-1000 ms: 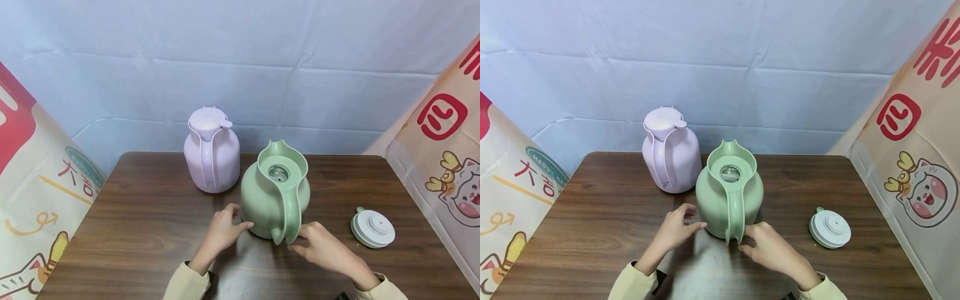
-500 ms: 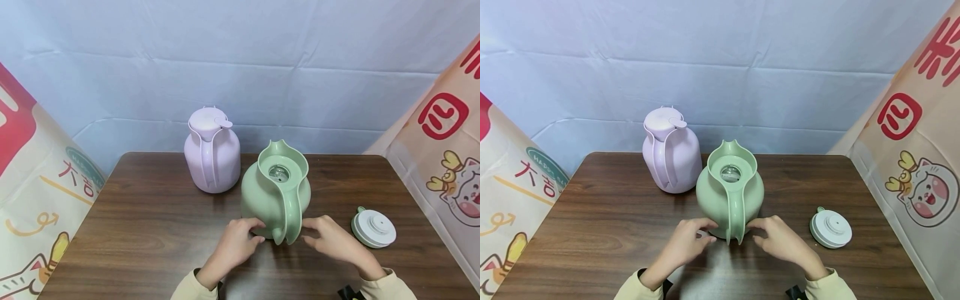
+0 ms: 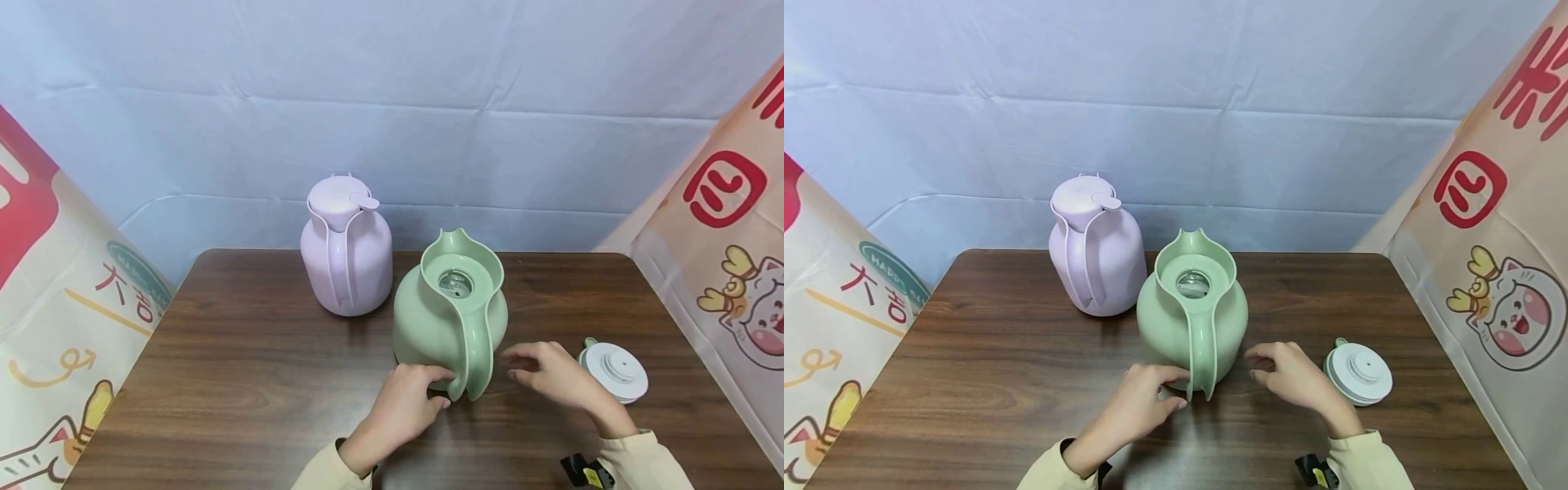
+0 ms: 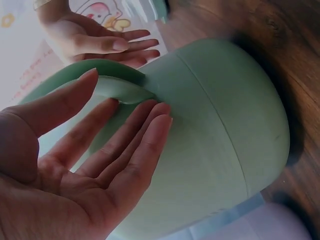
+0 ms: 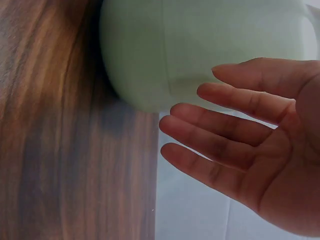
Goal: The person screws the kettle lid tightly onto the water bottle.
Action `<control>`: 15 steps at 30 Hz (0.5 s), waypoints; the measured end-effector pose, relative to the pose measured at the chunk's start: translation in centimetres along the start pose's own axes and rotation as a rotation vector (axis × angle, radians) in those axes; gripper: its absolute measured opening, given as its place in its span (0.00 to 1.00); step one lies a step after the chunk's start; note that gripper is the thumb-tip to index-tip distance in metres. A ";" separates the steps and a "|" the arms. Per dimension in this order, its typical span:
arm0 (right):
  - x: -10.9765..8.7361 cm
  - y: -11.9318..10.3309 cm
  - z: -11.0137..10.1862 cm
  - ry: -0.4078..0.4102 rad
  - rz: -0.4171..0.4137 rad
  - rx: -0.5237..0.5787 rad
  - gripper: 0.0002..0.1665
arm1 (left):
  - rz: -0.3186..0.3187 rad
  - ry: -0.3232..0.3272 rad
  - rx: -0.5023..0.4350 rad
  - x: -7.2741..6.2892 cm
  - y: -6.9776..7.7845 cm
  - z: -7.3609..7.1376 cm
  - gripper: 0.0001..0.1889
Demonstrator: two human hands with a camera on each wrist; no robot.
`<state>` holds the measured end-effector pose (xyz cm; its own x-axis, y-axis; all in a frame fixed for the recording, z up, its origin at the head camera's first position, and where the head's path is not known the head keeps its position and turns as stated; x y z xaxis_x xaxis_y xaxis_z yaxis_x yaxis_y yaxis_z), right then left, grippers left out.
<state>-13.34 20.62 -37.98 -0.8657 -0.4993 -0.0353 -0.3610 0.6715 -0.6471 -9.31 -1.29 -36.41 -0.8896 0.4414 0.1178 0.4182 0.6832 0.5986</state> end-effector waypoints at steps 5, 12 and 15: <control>0.0 0.6 0.1 0.025 0.024 -0.033 0.12 | 0.006 0.006 0.013 0.0 0.1 0.0 0.15; 0.0 1.6 -0.4 0.076 0.096 -0.111 0.13 | 0.001 0.005 0.010 0.0 0.4 0.0 0.15; -0.1 2.0 -0.7 0.086 0.133 -0.142 0.13 | 0.001 0.009 0.013 0.0 0.4 0.1 0.15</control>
<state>-14.24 22.37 -38.71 -0.9331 -0.3569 -0.0443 -0.2817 0.8017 -0.5271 -9.12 -1.00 -36.22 -0.8905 0.4372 0.1256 0.4217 0.6899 0.5884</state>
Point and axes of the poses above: each hand's wrist, its own x-axis towards the middle knuckle, its own z-axis out of the palm, y = z × x, the point moved 3 cm from there along x, towards the middle knuckle, and after that the axes turned 1 degree about -y, right-handed, at the moved point
